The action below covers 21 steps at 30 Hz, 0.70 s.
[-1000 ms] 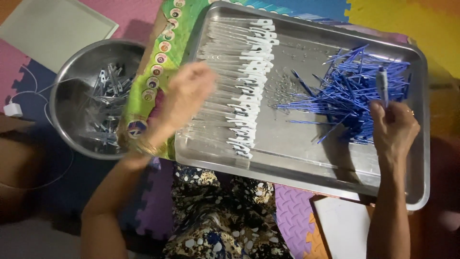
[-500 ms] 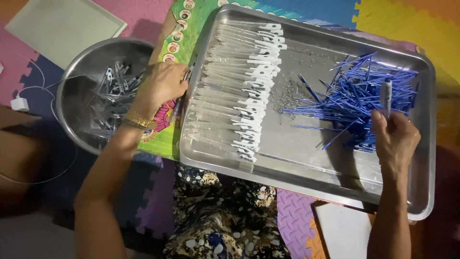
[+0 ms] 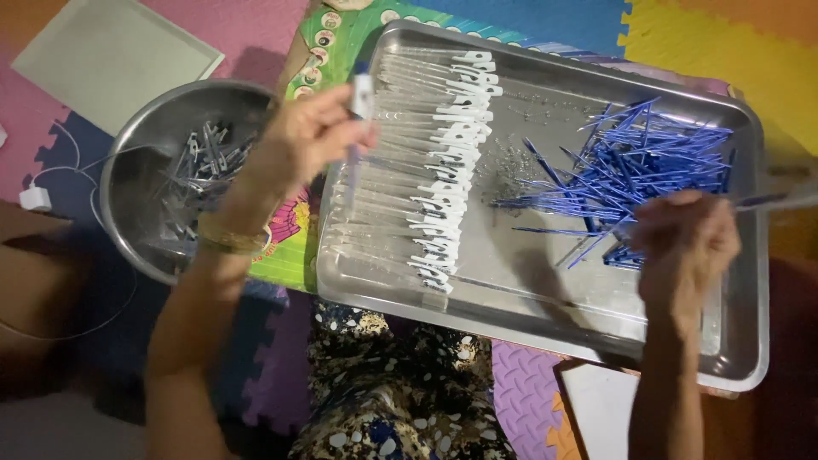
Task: Manually assembling ballpoint pens by attaching caps to the pen barrels on a metal tray.
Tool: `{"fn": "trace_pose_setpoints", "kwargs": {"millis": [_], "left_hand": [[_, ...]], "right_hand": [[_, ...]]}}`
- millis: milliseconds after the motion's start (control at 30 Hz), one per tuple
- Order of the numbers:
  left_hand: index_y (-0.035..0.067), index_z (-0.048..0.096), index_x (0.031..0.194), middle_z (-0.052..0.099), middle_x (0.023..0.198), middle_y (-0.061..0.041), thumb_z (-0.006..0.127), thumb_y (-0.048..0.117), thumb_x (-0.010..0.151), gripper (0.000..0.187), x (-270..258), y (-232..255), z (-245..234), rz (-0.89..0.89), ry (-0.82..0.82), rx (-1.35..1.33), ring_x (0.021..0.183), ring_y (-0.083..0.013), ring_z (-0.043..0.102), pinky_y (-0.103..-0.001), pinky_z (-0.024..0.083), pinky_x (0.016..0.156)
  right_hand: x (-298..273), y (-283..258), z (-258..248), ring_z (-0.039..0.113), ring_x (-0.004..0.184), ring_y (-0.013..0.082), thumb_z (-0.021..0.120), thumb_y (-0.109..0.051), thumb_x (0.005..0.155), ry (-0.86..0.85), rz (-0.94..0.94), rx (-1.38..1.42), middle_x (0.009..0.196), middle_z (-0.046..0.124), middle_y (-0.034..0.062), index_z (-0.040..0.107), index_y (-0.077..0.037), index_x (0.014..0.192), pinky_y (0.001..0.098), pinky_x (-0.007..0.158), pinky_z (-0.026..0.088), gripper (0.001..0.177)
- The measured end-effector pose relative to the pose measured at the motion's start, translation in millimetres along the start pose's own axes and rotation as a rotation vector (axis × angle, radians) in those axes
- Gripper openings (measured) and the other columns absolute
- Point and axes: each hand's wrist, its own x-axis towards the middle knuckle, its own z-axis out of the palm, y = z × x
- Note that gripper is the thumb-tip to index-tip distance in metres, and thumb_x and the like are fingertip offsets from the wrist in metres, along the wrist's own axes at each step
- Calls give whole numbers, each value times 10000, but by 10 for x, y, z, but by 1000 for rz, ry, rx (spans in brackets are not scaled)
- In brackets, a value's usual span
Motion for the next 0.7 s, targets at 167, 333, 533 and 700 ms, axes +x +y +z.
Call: {"fn": "trace_pose_setpoints", "kwargs": {"millis": [167, 333, 533, 700], "left_hand": [[-26, 538, 1562, 721, 1270, -182, 721, -43, 1019, 574, 232, -419, 757, -6, -120, -425, 1110, -274, 777, -389, 715, 1014], [23, 591, 1528, 734, 1195, -134, 838, -21, 959, 622, 404, -745, 1177, 20, -147, -642, 1047, -247, 808, -403, 717, 972], [-4, 570, 1551, 764, 1297, -169, 788, 46, 1012, 583, 367, -647, 1278, -76, -176, -744, 1149, -275, 804, -433, 708, 1000], [-44, 617, 1505, 775, 1298, -210, 759, 10, 1025, 503, 383, -753, 1328, -71, -213, -726, 1142, -296, 804, -423, 709, 978]], "right_hand": [[-71, -238, 720, 766, 855, 193, 677, -166, 1144, -83, 45, 369, 1081, 750, 140, 599, -116, 1117, 332, 773, 696, 96], [-135, -222, 1056, 799, 876, 304, 781, -30, 1035, -140, -43, 395, 1117, 742, 295, 558, 29, 1152, 449, 856, 709, 259], [-157, -259, 1152, 786, 895, 246, 794, -52, 1056, -103, -55, 269, 1095, 749, 261, 582, 61, 1117, 412, 851, 691, 248], [-165, -220, 1164, 783, 877, 291, 803, -6, 1046, -115, -132, 219, 1032, 750, 313, 593, 110, 1091, 438, 832, 677, 244]]}}
